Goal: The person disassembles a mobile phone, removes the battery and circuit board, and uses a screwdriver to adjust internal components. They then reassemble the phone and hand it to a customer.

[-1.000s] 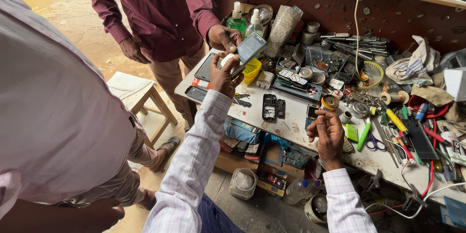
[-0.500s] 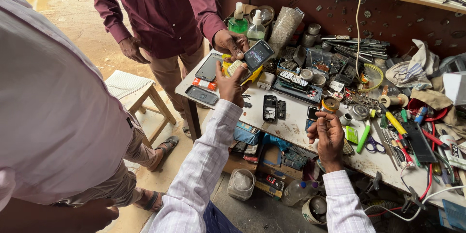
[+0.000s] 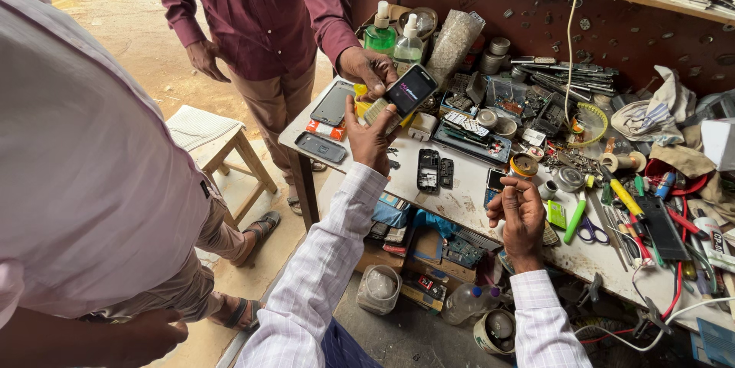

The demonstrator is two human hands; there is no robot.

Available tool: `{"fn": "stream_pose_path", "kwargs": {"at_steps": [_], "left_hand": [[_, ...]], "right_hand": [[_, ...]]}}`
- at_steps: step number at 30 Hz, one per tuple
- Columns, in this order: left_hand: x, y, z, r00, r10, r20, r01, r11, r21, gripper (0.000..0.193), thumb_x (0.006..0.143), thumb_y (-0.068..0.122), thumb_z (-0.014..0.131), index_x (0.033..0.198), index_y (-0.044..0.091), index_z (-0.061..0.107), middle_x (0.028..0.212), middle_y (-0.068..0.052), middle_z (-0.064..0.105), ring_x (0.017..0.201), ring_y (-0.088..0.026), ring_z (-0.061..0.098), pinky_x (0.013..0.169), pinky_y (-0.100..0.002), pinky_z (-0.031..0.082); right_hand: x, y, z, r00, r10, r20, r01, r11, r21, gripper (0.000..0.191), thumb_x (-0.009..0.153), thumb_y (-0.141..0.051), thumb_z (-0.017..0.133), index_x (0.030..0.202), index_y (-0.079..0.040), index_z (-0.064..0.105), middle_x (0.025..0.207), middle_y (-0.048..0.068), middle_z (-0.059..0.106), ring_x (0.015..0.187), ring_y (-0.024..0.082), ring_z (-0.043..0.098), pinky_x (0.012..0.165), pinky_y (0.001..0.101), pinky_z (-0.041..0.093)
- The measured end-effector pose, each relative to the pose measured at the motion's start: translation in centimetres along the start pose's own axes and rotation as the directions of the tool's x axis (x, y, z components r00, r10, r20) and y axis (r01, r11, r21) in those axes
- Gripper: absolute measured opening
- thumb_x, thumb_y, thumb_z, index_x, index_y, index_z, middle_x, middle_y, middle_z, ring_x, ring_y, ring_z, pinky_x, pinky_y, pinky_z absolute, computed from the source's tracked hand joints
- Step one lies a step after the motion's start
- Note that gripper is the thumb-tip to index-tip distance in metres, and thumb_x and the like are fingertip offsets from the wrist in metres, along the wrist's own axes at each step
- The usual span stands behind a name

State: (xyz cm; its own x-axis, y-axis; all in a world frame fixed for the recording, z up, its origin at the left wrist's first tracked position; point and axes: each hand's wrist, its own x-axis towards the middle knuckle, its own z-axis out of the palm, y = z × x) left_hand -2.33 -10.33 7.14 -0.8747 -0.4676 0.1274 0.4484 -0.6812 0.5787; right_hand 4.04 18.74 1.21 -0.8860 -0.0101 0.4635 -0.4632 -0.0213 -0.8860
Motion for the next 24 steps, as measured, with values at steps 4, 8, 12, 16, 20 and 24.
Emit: {"fn": "stream_pose_path", "kwargs": {"at_steps": [4, 8, 12, 16, 20, 24], "left_hand": [[-0.7, -0.5, 0.4, 0.998, 0.013, 0.063, -0.01, 0.999, -0.035, 0.098, 0.08, 0.007, 0.083, 0.16, 0.016, 0.027, 0.123, -0.018, 0.064, 0.088, -0.024, 0.073, 0.071, -0.038, 0.065], [-1.8, -1.6, 1.0, 0.997, -0.043, 0.067, 0.045, 0.999, -0.024, 0.087, 0.081, 0.008, 0.082, 0.154, 0.015, 0.036, 0.119, -0.013, 0.068, 0.089, -0.021, 0.072, 0.071, -0.035, 0.064], [-4.2, -3.7, 1.5, 0.987, -0.13, 0.09, 0.133, 0.99, -0.035, 0.073, 0.085, 0.01, 0.08, 0.149, 0.011, 0.044, 0.112, -0.011, 0.07, 0.089, -0.019, 0.072, 0.072, -0.033, 0.063], [-7.2, -6.3, 2.1, 0.976, -0.174, 0.128, 0.18, 0.983, -0.031, 0.064, 0.088, 0.008, 0.079, 0.146, 0.009, 0.05, 0.108, -0.009, 0.069, 0.087, -0.017, 0.07, 0.07, -0.032, 0.061], [-10.3, -8.7, 2.7, 0.963, -0.223, 0.153, 0.229, 0.973, -0.022, 0.059, 0.089, 0.007, 0.079, 0.142, 0.007, 0.053, 0.108, -0.008, 0.069, 0.087, -0.016, 0.07, 0.071, -0.031, 0.062], [-13.1, -10.3, 3.3, 0.947, -0.246, 0.205, 0.259, 0.965, -0.038, 0.056, 0.09, 0.006, 0.078, 0.141, 0.004, 0.053, 0.11, -0.011, 0.07, 0.09, -0.017, 0.07, 0.076, -0.032, 0.063]], "right_hand": [[0.0, 0.0, 0.0, 1.0, 0.005, 0.0, -0.005, 1.0, 0.001, 0.032, 0.109, -0.029, 0.055, 0.124, -0.001, 0.058, 0.077, 0.007, 0.064, 0.063, 0.011, 0.062, 0.051, 0.025, 0.052], [0.1, 0.0, 0.1, 1.0, 0.007, 0.002, -0.007, 1.0, 0.002, 0.032, 0.108, -0.029, 0.055, 0.123, -0.001, 0.057, 0.077, 0.007, 0.064, 0.062, 0.011, 0.062, 0.05, 0.0254, 0.052], [0.0, 0.2, 0.2, 1.0, 0.005, -0.003, -0.004, 0.997, 0.071, 0.033, 0.108, -0.03, 0.057, 0.125, -0.001, 0.057, 0.078, 0.005, 0.063, 0.064, 0.01, 0.059, 0.051, 0.0254, 0.05], [0.0, 0.4, 0.2, 1.0, -0.02, 0.011, 0.019, 0.993, 0.113, 0.034, 0.108, -0.031, 0.059, 0.125, -0.002, 0.057, 0.08, 0.004, 0.063, 0.067, 0.01, 0.058, 0.054, 0.025, 0.048], [-0.1, 0.2, 0.3, 1.0, 0.006, 0.013, -0.008, 0.996, 0.088, 0.034, 0.106, -0.031, 0.062, 0.125, -0.003, 0.06, 0.087, 0.003, 0.066, 0.071, 0.009, 0.061, 0.057, 0.0235, 0.047], [-0.2, -0.3, 0.5, 1.0, -0.023, -0.02, 0.025, 0.992, 0.121, 0.034, 0.104, -0.031, 0.066, 0.124, -0.004, 0.062, 0.097, 0.002, 0.069, 0.079, 0.009, 0.064, 0.059, 0.024, 0.05]]}}
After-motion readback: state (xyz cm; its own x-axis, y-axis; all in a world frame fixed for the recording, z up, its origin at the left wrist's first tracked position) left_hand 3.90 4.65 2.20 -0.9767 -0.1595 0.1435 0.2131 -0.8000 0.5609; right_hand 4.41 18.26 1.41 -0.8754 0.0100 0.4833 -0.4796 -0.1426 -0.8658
